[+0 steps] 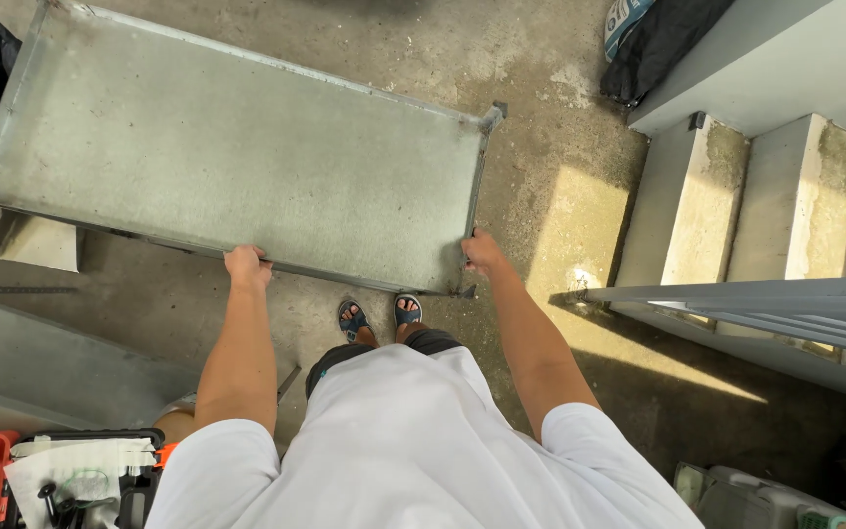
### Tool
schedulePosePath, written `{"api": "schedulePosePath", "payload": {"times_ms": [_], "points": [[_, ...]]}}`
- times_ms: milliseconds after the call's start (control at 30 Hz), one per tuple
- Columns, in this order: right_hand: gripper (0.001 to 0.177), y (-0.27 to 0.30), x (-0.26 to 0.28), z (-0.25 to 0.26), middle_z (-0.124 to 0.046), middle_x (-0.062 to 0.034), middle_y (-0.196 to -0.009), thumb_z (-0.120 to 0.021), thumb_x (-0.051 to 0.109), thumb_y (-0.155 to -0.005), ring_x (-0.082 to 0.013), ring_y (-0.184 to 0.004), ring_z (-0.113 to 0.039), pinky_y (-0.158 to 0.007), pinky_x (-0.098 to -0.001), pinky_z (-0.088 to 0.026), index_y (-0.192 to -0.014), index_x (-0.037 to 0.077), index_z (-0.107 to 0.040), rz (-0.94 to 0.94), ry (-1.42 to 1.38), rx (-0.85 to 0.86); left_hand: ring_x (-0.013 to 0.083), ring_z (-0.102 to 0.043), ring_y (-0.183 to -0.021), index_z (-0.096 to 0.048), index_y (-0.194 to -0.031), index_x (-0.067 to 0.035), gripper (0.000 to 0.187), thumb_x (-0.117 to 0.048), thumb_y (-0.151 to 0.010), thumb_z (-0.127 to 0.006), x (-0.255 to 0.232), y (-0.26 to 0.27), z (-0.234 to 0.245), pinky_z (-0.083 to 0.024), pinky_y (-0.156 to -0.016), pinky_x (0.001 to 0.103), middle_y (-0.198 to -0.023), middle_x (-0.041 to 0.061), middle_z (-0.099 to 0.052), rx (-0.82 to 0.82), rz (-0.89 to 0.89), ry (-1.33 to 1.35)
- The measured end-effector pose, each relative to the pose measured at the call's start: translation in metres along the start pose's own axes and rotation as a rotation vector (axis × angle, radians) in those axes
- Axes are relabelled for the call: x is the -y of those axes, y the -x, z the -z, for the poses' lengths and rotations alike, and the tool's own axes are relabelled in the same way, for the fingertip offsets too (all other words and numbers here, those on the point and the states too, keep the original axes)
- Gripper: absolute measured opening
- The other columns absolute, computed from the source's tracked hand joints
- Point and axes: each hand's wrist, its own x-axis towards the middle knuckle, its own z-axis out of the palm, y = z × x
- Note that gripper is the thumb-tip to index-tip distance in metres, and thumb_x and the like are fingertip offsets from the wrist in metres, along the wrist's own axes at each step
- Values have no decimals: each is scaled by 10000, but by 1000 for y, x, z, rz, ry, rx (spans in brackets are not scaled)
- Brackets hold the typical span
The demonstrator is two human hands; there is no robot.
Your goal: Assembling and adjusting a metal storage shelf using tools like a wrench and screwdriver.
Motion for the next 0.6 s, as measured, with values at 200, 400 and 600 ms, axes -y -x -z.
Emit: {"api": "schedulePosePath", "payload": {"times_ms": [200, 400, 600], "points": [[428, -7, 44, 66, -643, -134, -1111, -546, -12, -893, -255, -927, -651, -769, -488, -611, -1320, 7, -547, 9, 65, -29, 320, -558, -932, -326, -1340, -115, 664, 199, -784, -508, 30, -5, -48, -546, -763, 515, -1164, 167, -487, 240, 4, 113], [439, 28, 115, 128, -632, -224, -1187, -455, -32, -924, -372, -1017, -682, -757, -481, -643, -1354, 30, -516, -95, 416, -82, 331, -596, -941, -268, -1346, -198, 705, 194, -809, -503, 65, 37, -126, -535, -832, 518, -1138, 178, -516, 355, 113, 178], [421, -27, 116, 225, -642, -265, -1180, -466, -64, -920, -403, -953, -711, -717, -505, -661, -1337, -57, -526, -105, 414, -129, 266, -644, -930, -373, -1305, -130, 558, 137, -851, -558, 120, 54, -199, -577, -899, 516, -1100, 130, -581, 505, 108, 110]]}}
